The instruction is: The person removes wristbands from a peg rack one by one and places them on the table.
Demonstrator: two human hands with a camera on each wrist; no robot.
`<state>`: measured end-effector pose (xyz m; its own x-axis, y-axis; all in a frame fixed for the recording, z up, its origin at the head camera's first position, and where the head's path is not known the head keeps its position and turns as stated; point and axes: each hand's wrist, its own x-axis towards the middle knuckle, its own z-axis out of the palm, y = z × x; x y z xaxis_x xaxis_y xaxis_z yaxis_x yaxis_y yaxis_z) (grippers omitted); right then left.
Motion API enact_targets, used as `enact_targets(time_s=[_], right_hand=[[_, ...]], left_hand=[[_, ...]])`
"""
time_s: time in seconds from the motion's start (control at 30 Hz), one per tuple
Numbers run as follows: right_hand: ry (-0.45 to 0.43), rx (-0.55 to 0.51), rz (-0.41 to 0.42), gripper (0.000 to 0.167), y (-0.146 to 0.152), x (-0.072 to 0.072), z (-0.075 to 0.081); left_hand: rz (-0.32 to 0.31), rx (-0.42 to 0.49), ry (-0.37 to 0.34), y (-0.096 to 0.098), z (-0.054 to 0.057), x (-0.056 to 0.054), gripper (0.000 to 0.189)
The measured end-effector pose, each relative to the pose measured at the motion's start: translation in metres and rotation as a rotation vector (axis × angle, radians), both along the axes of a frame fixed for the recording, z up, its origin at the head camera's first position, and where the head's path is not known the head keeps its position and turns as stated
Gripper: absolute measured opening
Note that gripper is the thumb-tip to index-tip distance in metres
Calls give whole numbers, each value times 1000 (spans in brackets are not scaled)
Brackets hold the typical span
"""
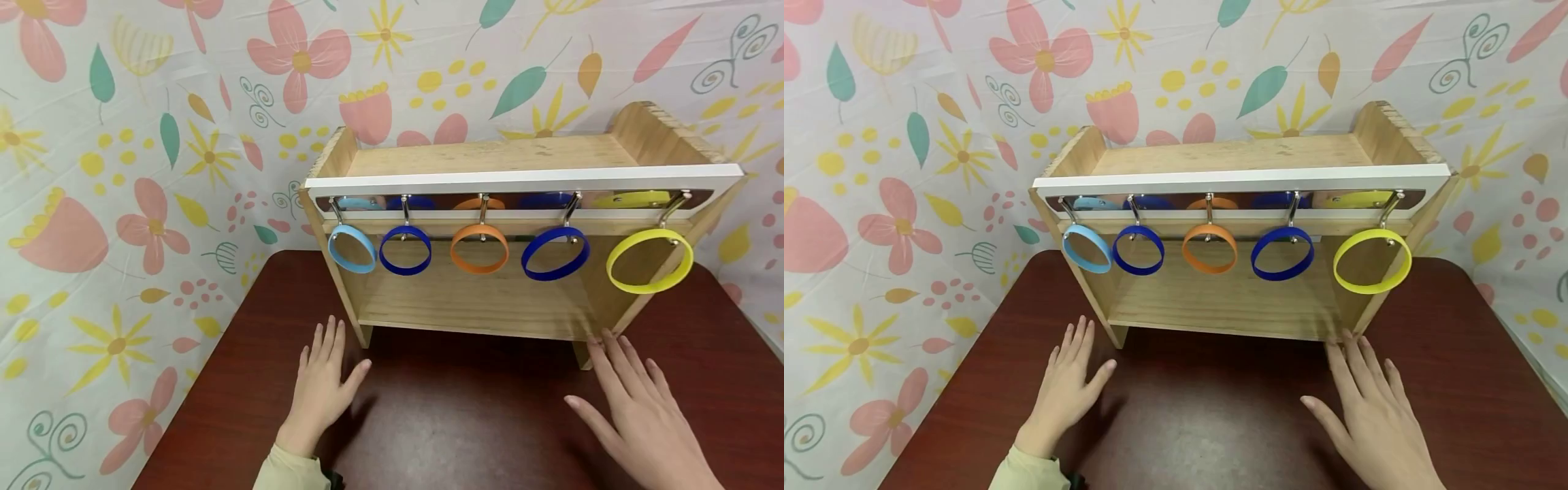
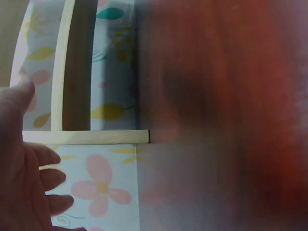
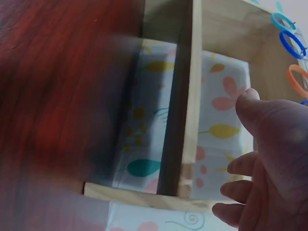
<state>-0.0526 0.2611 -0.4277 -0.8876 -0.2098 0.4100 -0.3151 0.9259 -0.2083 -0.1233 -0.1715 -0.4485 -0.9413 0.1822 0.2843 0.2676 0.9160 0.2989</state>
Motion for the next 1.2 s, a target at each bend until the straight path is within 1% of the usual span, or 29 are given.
enact_targets(time_s=[0.1,0.2,0.27,0.4,0.47,0.53,0.67,0.73,0.83,0.97,1.1,1.2], right_hand=[[26,-17,36,86,-6,-2,6],[47,-33,64,84,-12,-4,13],[66,-42,84,83,-16,-6,17],[110,-54,118,80,-25,-11,26],[134,-57,134,78,-29,-14,31],[159,-61,152,75,-32,-16,36],[198,-86,190,68,-40,-21,45],[211,-102,207,65,-45,-22,49],[222,-122,222,59,-51,-24,53],[221,-130,233,55,-58,-26,57],[205,-140,234,56,-63,-27,60],[187,-150,227,60,-67,-27,63]], left_hand=[[19,56,12,-1,3,-10,77],[20,128,14,1,7,-20,75],[16,187,-4,3,11,-26,75],[24,306,-69,9,18,-38,76],[25,363,-82,12,21,-45,73],[20,412,-80,16,23,-51,63],[7,504,-66,22,28,-61,39],[15,536,-61,25,30,-65,34],[40,562,-49,27,31,-71,31],[69,560,-27,30,28,-79,27],[72,554,-5,31,26,-83,24],[81,545,-11,30,24,-84,23]])
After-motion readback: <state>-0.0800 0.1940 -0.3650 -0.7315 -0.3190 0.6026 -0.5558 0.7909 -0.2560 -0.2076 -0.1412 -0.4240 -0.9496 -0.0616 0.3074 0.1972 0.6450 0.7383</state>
